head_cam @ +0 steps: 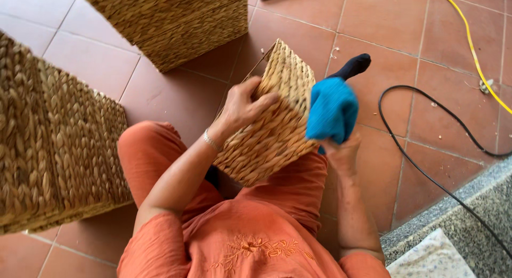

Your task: The person sits on the floor and wipes a woven basket with a blue cloth, cleaning the exterior and interior surfaces. The person rotates the basket to reach different sides and continues wiping until the basket is set aside.

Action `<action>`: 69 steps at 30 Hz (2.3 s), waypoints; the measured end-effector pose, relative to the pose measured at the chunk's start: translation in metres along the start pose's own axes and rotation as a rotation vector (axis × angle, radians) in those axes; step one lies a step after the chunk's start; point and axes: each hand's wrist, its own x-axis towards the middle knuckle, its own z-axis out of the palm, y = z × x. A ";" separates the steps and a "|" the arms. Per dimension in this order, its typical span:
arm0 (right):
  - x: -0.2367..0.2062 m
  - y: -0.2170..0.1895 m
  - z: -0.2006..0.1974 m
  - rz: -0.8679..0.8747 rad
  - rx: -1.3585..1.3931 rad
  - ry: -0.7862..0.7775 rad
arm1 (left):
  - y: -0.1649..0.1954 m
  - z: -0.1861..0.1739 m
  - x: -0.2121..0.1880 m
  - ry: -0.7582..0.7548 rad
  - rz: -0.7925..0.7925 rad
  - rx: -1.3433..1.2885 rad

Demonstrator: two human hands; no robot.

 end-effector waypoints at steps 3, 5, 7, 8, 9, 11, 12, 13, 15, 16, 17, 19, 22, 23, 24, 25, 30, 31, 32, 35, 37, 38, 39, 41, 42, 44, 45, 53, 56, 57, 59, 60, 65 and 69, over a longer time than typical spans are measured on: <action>0.024 0.025 -0.005 0.025 0.008 0.027 | -0.010 -0.010 0.021 -0.089 0.043 -0.086; 0.041 0.040 -0.010 0.062 0.064 0.060 | -0.028 -0.025 0.021 -0.131 0.054 -0.079; 0.059 0.052 -0.017 0.115 0.161 0.123 | -0.049 -0.047 0.007 -0.178 0.052 0.091; 0.069 0.057 -0.022 0.107 0.255 0.157 | -0.060 -0.055 0.002 -0.208 0.049 0.179; 0.078 0.061 -0.027 0.110 0.344 0.193 | -0.070 -0.058 -0.002 -0.193 0.017 0.092; 0.095 0.065 -0.036 0.117 0.281 0.148 | -0.087 -0.053 -0.012 -0.173 -0.064 -0.097; 0.102 0.066 -0.038 0.034 0.162 0.150 | -0.093 -0.043 -0.011 -0.104 -0.082 -0.082; 0.108 0.066 -0.040 -0.047 0.041 0.146 | -0.097 -0.029 -0.009 -0.034 -0.101 -0.067; 0.113 0.062 -0.038 -0.140 -0.300 0.179 | -0.102 -0.009 -0.008 0.109 -0.084 -0.036; 0.112 0.058 -0.034 -0.121 -0.355 0.175 | -0.103 -0.002 -0.005 0.186 -0.038 -0.023; 0.109 0.053 -0.029 -0.109 -0.410 0.174 | -0.103 0.001 0.000 0.267 0.015 -0.011; 0.097 0.039 -0.016 -0.196 -0.589 0.212 | -0.101 -0.002 0.007 0.331 0.003 0.003; 0.066 0.012 0.012 -0.379 -0.902 0.283 | -0.093 -0.002 0.012 0.405 0.067 0.046; 0.054 0.002 0.021 -0.356 -0.977 0.273 | -0.090 0.002 0.011 0.423 0.099 0.059; 0.041 -0.007 0.032 -0.298 -0.850 0.192 | -0.087 0.008 0.009 0.420 0.080 0.063; 0.027 -0.015 0.044 -0.239 -0.720 0.111 | -0.084 0.016 0.007 0.413 0.058 0.067; -0.033 -0.028 0.088 -0.472 -0.808 -0.204 | -0.076 0.026 -0.002 0.473 0.042 0.065; -0.035 -0.023 0.088 -0.460 -0.841 -0.241 | -0.074 0.025 -0.003 0.479 0.039 0.063; -0.029 -0.015 0.083 -0.449 -0.878 -0.276 | -0.073 0.025 -0.004 0.486 0.040 0.058; 0.025 0.022 0.052 -0.354 -0.841 -0.174 | -0.067 0.029 -0.008 0.421 0.041 0.099; 0.083 0.050 0.026 -0.351 -0.999 0.039 | -0.064 0.031 -0.012 0.432 0.091 0.053; 0.110 0.061 0.018 -0.387 -1.152 0.162 | -0.063 0.031 -0.012 0.447 0.115 0.038; 0.133 0.070 0.011 0.027 -0.826 0.100 | -0.062 0.032 -0.010 0.408 0.066 0.060; 0.154 0.075 0.013 0.049 -0.715 0.150 | -0.060 0.037 -0.002 0.376 0.026 0.071; 0.152 0.072 0.021 -0.070 -0.719 0.132 | -0.059 0.040 0.006 0.384 0.046 0.060; 0.127 0.054 0.041 -0.260 -0.699 0.076 | -0.062 0.039 0.027 0.278 -0.009 0.109; 0.105 0.041 0.052 -0.326 -0.687 0.036 | -0.064 0.041 0.039 0.310 -0.002 0.178; 0.041 0.028 0.060 -0.471 -0.745 -0.193 | -0.087 0.050 0.077 0.258 0.036 0.160; 0.107 0.098 0.036 -0.340 -0.708 -0.065 | -0.090 0.054 0.077 0.218 0.068 0.163; 0.134 0.122 0.027 -0.286 -0.721 0.006 | -0.091 0.055 0.077 0.212 0.074 0.156; 0.181 0.161 0.014 -0.176 -0.836 0.155 | -0.091 0.055 0.078 0.186 0.070 0.136; 0.196 0.173 0.010 -0.127 -0.936 0.240 | -0.091 0.054 0.079 0.170 0.065 0.125; 0.167 0.132 0.035 -0.174 -0.752 0.026 | -0.090 0.040 0.085 0.337 0.011 0.171; 0.070 0.046 0.078 -0.511 -0.791 -0.157 | -0.091 0.027 0.087 0.453 -0.001 0.176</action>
